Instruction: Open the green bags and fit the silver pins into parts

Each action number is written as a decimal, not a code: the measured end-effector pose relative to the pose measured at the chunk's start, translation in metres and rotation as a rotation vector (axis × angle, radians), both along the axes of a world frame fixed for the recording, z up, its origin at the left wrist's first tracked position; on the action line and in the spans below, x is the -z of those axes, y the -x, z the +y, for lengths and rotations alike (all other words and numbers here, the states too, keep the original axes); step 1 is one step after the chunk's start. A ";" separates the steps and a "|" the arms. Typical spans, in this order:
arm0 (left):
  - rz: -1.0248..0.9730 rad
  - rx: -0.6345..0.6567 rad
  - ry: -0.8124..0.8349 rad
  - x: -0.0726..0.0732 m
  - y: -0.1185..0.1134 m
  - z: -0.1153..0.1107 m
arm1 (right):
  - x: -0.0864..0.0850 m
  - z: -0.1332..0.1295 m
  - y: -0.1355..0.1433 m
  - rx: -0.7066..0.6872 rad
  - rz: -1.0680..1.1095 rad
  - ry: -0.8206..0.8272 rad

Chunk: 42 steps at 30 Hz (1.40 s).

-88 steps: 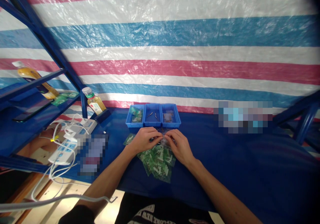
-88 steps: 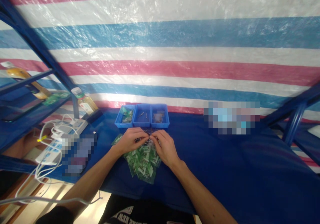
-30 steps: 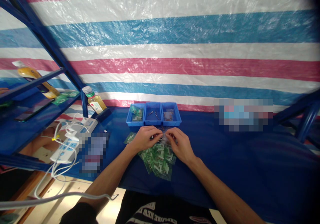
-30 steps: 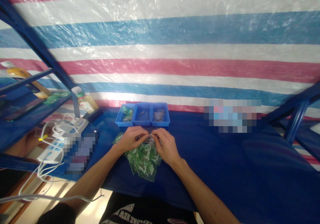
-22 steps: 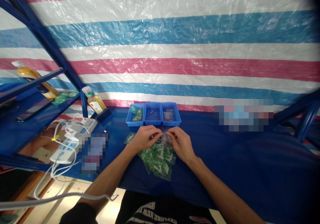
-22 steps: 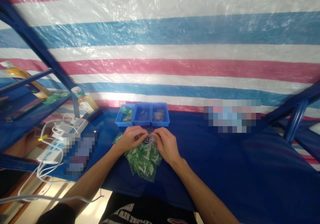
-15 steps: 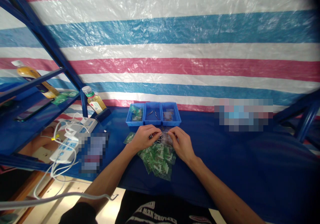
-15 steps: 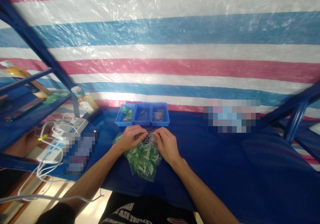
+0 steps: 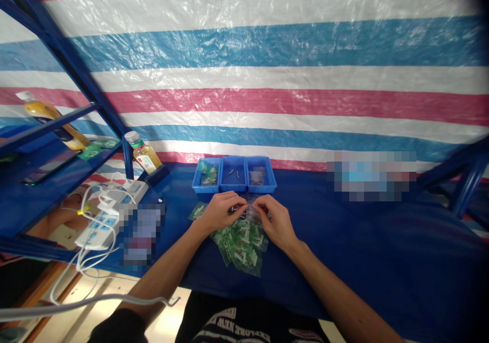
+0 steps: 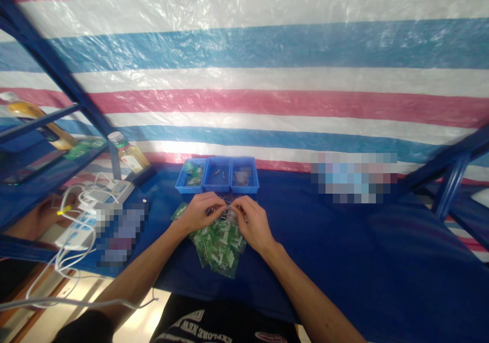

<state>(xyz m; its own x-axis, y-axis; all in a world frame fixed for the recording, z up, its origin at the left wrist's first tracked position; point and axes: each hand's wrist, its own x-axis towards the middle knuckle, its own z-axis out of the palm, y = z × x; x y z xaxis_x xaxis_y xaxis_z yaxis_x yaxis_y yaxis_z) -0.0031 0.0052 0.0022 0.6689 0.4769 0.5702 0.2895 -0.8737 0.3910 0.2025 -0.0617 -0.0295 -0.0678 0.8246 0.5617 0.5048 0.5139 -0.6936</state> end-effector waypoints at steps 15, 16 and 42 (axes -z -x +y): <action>0.023 0.016 0.013 -0.001 -0.002 -0.003 | 0.001 -0.001 0.005 -0.012 -0.058 0.005; 0.023 0.014 0.011 -0.001 -0.002 -0.003 | 0.001 -0.001 0.005 -0.012 -0.060 0.007; 0.013 0.021 -0.016 -0.002 -0.001 0.000 | -0.004 0.000 0.000 0.092 -0.105 0.033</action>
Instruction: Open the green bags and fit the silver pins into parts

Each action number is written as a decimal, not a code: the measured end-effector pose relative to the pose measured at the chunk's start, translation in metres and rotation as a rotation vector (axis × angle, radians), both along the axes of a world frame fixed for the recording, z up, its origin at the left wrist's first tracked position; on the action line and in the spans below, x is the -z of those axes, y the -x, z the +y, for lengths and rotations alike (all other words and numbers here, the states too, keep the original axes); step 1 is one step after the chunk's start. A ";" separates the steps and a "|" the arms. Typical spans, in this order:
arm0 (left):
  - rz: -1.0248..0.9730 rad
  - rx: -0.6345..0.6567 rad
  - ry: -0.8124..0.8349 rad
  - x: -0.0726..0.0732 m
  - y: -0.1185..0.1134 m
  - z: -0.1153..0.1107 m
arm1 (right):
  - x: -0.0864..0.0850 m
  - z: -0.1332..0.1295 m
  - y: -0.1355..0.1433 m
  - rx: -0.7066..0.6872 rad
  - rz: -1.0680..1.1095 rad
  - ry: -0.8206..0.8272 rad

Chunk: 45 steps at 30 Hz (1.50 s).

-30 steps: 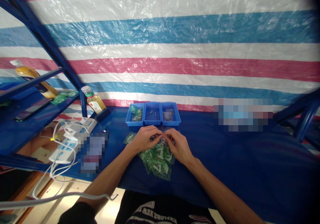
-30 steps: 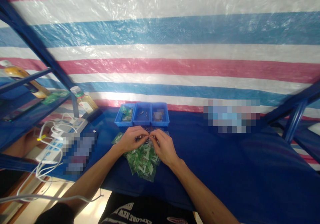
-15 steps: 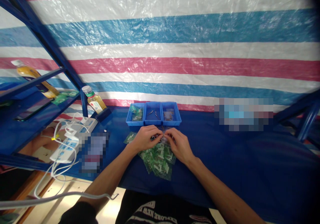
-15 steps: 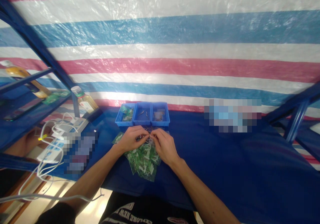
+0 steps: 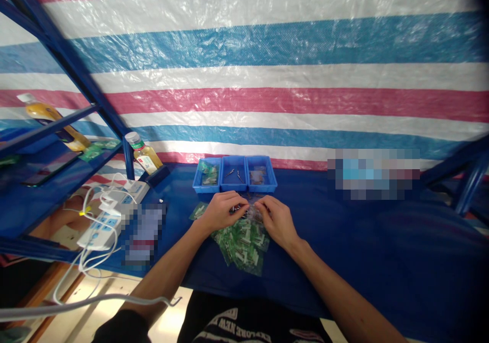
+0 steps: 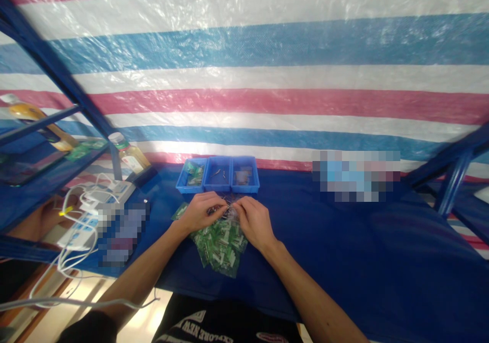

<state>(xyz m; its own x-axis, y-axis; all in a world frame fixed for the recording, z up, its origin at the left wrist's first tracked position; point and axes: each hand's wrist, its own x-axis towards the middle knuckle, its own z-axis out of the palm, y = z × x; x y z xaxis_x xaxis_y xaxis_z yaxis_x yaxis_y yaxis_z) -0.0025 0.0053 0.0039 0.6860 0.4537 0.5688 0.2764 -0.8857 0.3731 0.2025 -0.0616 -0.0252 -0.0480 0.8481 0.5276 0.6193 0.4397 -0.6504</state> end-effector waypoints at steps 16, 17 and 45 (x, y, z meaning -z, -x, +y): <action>0.004 -0.038 0.006 -0.001 0.005 0.002 | 0.002 0.000 -0.003 -0.035 0.096 -0.008; 0.006 -0.036 0.009 -0.001 0.005 0.002 | 0.002 0.000 -0.002 -0.041 0.096 -0.011; 0.037 -0.018 0.009 0.000 -0.001 -0.003 | 0.003 -0.002 0.004 -0.079 0.077 -0.028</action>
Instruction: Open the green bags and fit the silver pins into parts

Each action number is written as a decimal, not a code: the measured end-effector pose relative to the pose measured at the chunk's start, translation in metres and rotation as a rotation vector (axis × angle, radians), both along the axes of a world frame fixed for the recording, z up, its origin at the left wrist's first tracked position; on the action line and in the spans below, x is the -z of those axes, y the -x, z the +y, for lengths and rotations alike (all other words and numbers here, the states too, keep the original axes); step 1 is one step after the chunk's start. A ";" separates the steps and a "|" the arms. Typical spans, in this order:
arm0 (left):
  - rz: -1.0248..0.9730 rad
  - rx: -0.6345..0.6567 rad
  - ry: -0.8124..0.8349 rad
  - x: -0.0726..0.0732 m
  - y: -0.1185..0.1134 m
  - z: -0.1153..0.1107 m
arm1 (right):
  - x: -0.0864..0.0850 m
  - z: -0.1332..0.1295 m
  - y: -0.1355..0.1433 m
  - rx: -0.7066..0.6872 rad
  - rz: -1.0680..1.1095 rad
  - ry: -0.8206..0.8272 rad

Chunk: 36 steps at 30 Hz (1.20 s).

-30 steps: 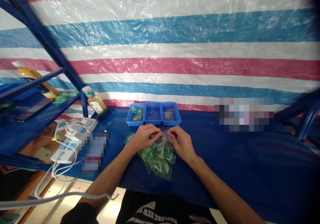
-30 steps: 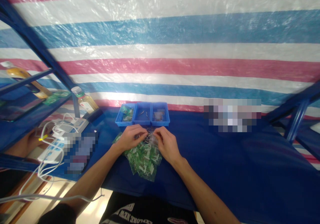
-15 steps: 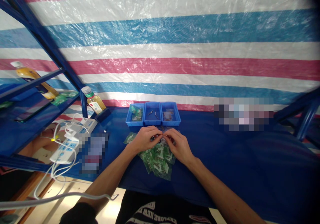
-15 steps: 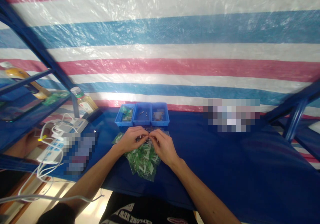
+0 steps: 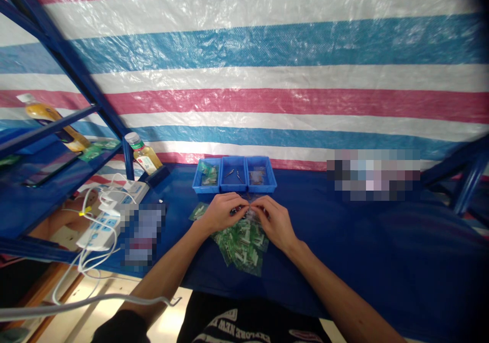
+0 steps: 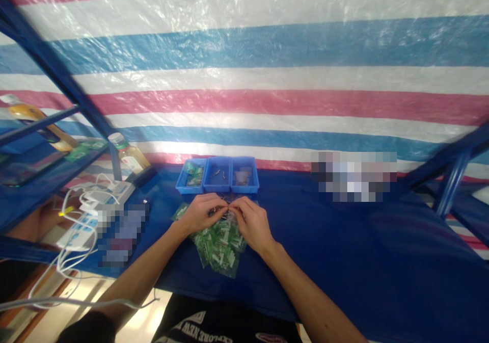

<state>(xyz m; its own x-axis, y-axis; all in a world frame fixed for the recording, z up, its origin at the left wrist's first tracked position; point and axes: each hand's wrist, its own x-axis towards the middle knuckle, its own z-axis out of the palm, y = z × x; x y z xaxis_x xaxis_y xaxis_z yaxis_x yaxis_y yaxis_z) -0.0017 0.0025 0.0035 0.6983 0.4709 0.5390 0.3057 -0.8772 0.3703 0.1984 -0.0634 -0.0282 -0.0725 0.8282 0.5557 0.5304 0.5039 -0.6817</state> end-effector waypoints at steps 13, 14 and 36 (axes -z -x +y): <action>-0.025 0.002 -0.026 -0.004 0.002 0.002 | -0.005 0.001 -0.005 0.059 -0.059 0.025; -0.027 -0.005 -0.027 -0.004 0.002 0.002 | -0.005 0.001 -0.005 0.062 -0.063 0.031; -0.100 -0.105 -0.040 0.000 0.006 0.006 | -0.003 0.003 -0.008 0.153 -0.016 0.072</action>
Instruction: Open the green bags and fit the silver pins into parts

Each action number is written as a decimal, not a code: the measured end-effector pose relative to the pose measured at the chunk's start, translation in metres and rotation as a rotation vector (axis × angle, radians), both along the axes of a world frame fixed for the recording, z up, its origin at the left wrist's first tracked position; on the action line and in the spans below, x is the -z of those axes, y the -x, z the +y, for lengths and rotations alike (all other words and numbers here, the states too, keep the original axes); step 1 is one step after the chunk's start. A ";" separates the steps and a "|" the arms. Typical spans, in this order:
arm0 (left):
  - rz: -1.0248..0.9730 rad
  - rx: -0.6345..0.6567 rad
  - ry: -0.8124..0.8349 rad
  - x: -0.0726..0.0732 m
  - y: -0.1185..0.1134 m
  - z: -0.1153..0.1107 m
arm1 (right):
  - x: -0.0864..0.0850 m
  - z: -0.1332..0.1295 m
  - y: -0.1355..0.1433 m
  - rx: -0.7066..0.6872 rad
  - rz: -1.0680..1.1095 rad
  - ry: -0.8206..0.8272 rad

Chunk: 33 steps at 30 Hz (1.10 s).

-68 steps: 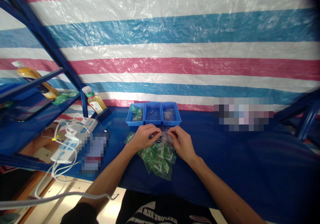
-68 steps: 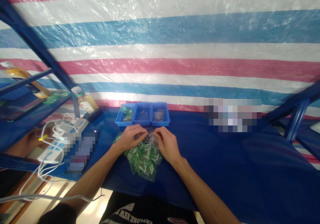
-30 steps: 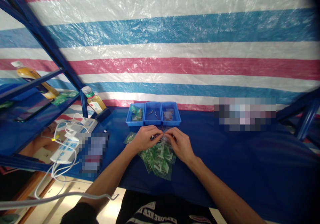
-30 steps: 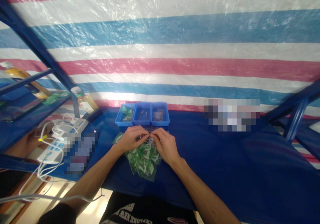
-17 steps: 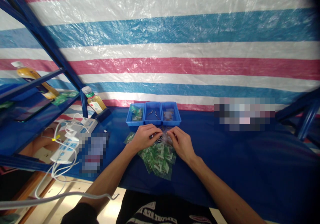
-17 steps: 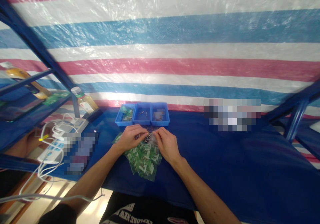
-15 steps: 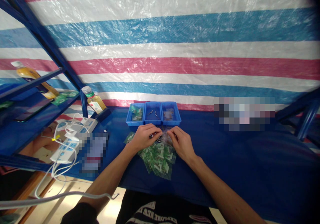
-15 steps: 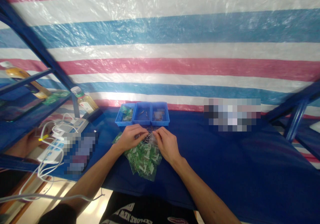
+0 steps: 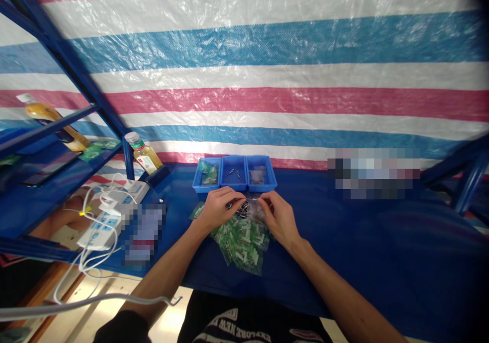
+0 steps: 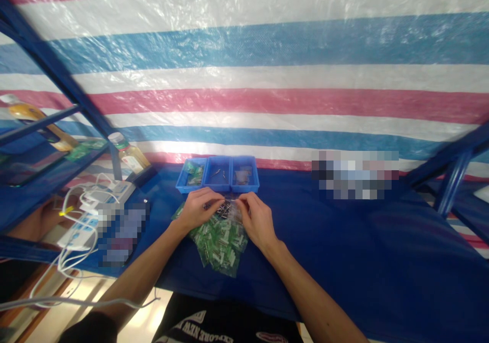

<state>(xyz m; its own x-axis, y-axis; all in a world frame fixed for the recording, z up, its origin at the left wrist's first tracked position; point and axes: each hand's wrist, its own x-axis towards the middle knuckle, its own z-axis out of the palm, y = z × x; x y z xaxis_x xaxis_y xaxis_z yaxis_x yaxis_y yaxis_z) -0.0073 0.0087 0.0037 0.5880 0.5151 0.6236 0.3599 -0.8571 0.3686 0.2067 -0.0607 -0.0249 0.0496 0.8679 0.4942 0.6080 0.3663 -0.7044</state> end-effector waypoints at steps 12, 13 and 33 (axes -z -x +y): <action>-0.023 -0.526 0.022 0.002 0.009 0.015 | 0.000 -0.001 0.000 -0.023 -0.001 -0.003; -0.014 -0.507 0.034 0.002 0.010 0.015 | 0.001 -0.001 0.000 -0.026 -0.006 -0.004; 0.264 0.003 0.137 0.007 0.004 0.006 | -0.022 -0.016 0.012 -0.527 -0.443 -0.013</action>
<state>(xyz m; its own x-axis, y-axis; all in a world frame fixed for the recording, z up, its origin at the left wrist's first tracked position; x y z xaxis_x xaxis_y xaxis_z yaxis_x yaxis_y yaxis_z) -0.0111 0.0150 -0.0036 0.7222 0.5820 0.3738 0.4566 -0.8070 0.3745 0.1949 -0.0764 -0.0028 -0.5865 0.7148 0.3808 0.5761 0.6987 -0.4242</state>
